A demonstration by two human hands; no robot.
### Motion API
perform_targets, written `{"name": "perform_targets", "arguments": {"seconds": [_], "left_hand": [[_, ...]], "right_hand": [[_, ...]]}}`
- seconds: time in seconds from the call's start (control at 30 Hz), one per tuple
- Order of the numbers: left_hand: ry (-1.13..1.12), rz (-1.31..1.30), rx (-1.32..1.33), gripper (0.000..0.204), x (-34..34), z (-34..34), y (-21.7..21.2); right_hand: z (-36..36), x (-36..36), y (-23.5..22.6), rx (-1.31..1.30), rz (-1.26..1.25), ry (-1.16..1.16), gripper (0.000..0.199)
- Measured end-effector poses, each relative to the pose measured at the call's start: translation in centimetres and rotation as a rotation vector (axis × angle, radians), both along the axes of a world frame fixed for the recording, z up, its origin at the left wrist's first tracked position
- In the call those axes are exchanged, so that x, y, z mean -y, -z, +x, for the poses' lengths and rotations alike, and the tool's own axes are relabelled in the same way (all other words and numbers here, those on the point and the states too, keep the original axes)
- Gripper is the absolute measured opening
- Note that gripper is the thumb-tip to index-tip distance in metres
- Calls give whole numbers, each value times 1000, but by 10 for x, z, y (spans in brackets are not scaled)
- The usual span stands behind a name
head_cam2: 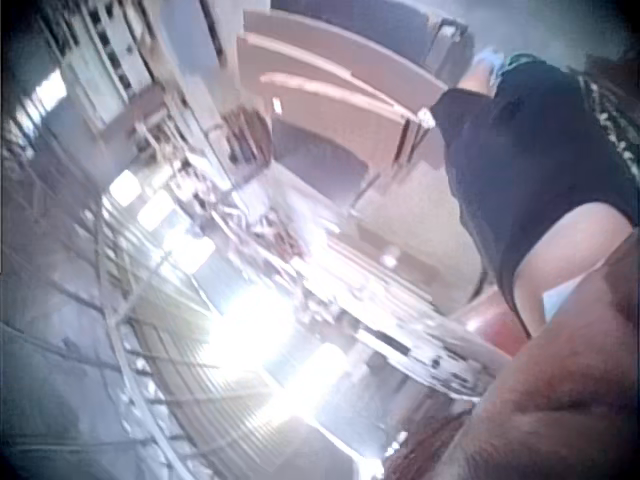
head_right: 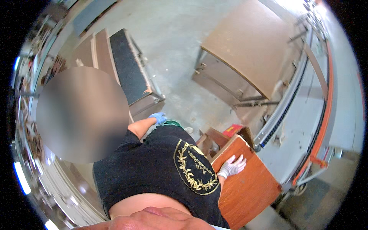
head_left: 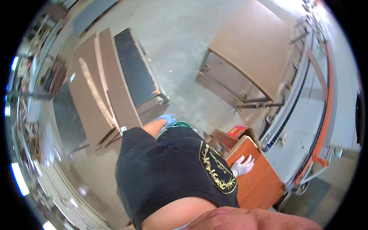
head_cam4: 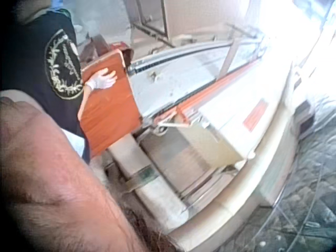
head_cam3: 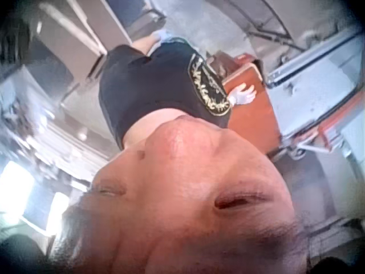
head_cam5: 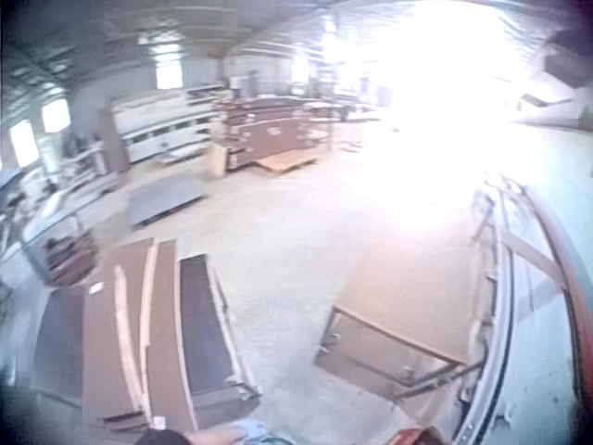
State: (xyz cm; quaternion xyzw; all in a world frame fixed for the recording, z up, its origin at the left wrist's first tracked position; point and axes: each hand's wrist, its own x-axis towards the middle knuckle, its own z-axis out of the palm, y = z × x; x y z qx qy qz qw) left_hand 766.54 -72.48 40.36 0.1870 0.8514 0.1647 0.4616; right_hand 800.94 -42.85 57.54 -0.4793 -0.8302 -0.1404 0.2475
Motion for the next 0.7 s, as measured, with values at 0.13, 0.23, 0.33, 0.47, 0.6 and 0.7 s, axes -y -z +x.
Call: {"name": "perform_targets", "arguments": {"seconds": [0.13,0.23,0.33,0.47,0.6,0.7], "left_hand": [[-242,118,-215,55,-5,-1,-69],[-444,258,-435,54,8,12,-91],[-664,358,-629,50,37,40,-122],[-985,317,-16,53,137,149,-17],[-1946,551,250,46,144,193,-9],[-1839,1540,724,41,154,221,33]], "right_hand": [[-1,-36,-11,54,-9,-28,40],[7,-59,-8,72,-33,-2,39],[14,-72,-5,56,-47,27,38],[11,-93,0,18,-119,-5,38],[28,-119,19,29,-174,30,38],[30,-136,21,10,-237,17,38]]}}
